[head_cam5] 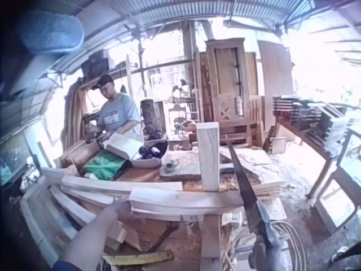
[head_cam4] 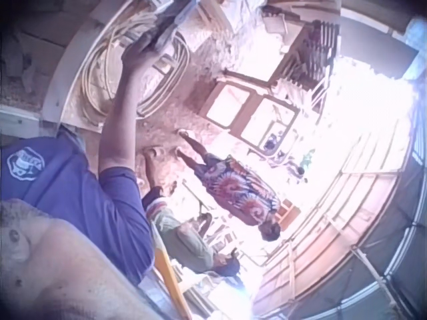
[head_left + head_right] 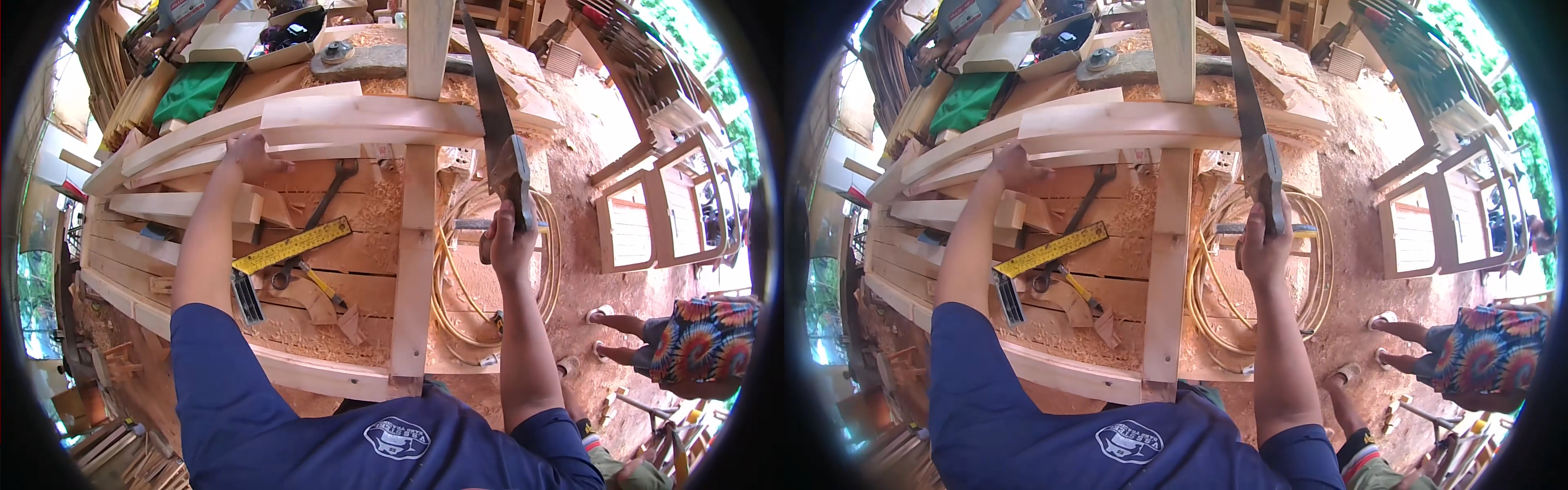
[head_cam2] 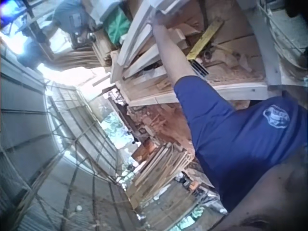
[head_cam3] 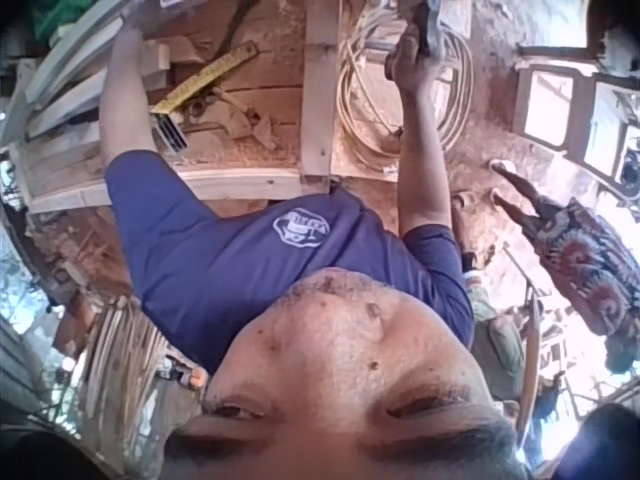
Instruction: The person measures a piece of wood using a tape measure and pencil, then hammers a joint into place on a wooden furniture frame.
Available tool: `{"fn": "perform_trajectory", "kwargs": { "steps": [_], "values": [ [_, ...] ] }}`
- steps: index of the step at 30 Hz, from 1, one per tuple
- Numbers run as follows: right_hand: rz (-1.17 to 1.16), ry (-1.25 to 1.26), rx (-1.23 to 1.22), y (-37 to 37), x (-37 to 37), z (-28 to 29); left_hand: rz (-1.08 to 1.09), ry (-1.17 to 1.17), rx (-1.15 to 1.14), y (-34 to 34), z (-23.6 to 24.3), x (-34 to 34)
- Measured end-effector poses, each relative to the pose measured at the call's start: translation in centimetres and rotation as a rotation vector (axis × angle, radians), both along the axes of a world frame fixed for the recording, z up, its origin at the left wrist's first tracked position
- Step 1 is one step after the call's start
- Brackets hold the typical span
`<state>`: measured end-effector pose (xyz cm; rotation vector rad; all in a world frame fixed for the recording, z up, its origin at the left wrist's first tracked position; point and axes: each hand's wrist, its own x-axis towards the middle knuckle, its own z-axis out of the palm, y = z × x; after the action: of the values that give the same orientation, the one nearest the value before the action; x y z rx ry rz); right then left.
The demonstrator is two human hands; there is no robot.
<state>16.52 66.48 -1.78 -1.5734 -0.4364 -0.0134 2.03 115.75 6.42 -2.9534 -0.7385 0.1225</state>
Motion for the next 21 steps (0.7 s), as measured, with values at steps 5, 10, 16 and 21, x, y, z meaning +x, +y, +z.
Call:
{"fn": "perform_trajectory", "kwargs": {
  "steps": [5,10,16,21],
  "values": [
    [-0.01,-0.008,-0.082,0.0,-0.2,0.4,0.081,-0.067,-0.097,1.4,-0.2,-0.5],
    [-0.016,-0.075,-0.166,-0.8,0.7,1.4,0.081,0.011,-0.141,0.5,-0.4,1.3],
    [-0.007,-0.232,-0.224,0.5,0.5,1.2,-0.059,0.149,-0.007,9.0,-1.4,-3.8],
    [0.01,-0.002,-0.132,-0.7,1.8,1.5,-0.016,0.252,0.02,5.5,0.6,-1.8]
  ]
}}
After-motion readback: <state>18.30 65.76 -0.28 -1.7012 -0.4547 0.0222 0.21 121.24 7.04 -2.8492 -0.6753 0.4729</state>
